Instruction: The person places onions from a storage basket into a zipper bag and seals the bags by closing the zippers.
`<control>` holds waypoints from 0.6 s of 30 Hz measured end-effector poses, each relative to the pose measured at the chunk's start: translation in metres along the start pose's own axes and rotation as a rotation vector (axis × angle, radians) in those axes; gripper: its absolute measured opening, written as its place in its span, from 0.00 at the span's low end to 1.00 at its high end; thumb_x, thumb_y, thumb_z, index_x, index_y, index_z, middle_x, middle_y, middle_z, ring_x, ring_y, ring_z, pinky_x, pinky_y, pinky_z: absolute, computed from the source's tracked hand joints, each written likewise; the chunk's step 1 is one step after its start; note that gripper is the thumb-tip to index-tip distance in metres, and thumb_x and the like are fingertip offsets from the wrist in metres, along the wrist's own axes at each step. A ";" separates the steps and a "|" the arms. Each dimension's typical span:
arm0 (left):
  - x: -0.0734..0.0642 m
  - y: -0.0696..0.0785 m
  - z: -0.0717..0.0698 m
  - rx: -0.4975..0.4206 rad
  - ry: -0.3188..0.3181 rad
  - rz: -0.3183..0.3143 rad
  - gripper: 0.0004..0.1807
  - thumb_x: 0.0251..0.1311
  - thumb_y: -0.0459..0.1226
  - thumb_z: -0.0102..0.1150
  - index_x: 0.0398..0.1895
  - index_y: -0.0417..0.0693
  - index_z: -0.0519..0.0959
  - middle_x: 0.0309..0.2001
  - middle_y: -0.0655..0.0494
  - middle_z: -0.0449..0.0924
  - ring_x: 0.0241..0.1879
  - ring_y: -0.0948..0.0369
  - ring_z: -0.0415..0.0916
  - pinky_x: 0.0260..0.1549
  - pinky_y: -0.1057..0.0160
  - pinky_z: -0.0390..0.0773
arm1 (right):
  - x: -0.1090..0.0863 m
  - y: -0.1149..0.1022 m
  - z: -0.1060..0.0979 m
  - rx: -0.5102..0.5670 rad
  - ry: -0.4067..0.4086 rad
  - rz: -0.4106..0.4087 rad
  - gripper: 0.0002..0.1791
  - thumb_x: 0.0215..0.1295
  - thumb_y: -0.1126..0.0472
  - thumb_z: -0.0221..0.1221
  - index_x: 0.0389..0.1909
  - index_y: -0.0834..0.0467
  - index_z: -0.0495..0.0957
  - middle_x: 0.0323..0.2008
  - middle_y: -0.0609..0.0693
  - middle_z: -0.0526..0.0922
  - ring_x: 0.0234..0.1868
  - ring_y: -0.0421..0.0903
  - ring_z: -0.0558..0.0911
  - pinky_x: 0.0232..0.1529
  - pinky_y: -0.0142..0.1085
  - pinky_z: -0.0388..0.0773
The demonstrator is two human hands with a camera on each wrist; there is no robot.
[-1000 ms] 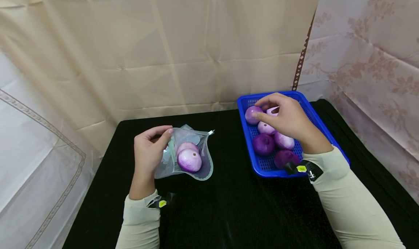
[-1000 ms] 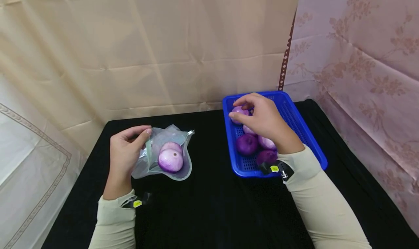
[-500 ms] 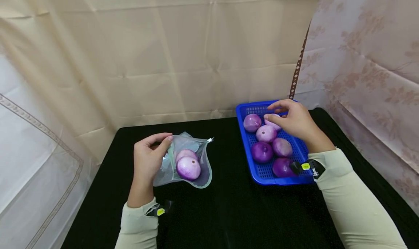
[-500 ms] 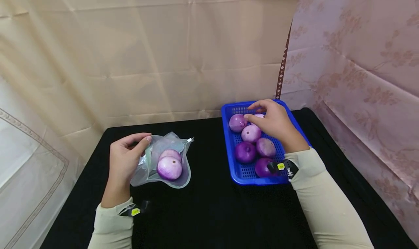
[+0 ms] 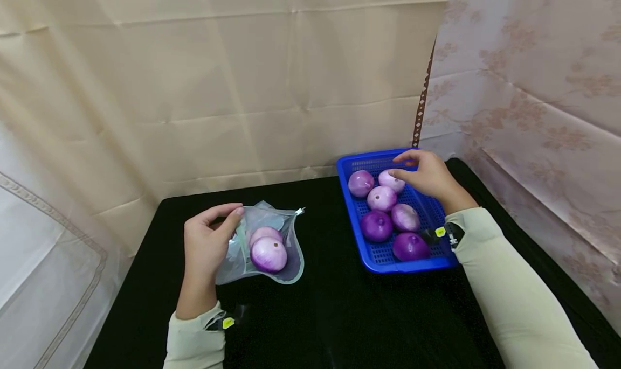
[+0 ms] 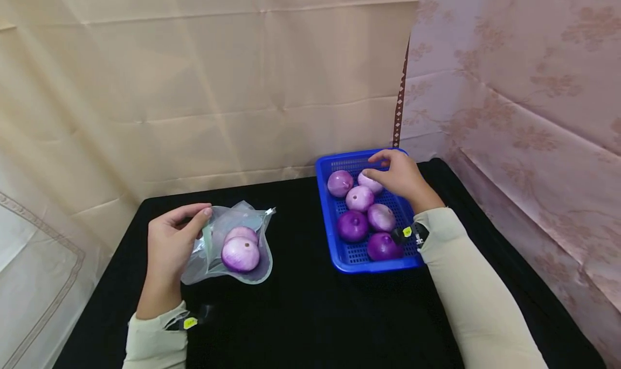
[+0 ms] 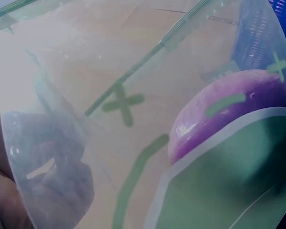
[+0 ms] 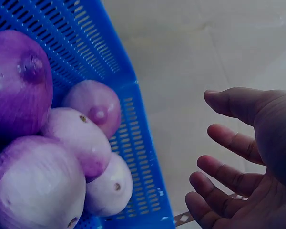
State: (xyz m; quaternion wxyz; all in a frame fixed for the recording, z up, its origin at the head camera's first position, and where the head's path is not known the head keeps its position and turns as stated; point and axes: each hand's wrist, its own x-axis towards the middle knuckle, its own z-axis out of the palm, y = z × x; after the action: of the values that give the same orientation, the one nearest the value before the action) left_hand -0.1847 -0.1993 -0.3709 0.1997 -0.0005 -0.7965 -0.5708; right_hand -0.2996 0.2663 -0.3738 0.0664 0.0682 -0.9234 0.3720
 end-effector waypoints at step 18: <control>0.004 -0.003 0.001 -0.016 -0.008 0.025 0.10 0.64 0.43 0.72 0.40 0.47 0.90 0.35 0.62 0.87 0.24 0.66 0.80 0.23 0.70 0.80 | 0.028 0.037 0.012 0.045 -0.039 0.076 0.31 0.67 0.52 0.69 0.64 0.67 0.76 0.67 0.68 0.75 0.63 0.70 0.78 0.64 0.59 0.75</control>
State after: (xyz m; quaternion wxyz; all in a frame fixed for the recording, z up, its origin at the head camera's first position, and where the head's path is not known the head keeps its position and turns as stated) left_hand -0.1889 -0.2002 -0.3724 0.2034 -0.0142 -0.7925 -0.5748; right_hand -0.3346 0.2820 -0.4025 0.0328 0.0419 -0.9177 0.3936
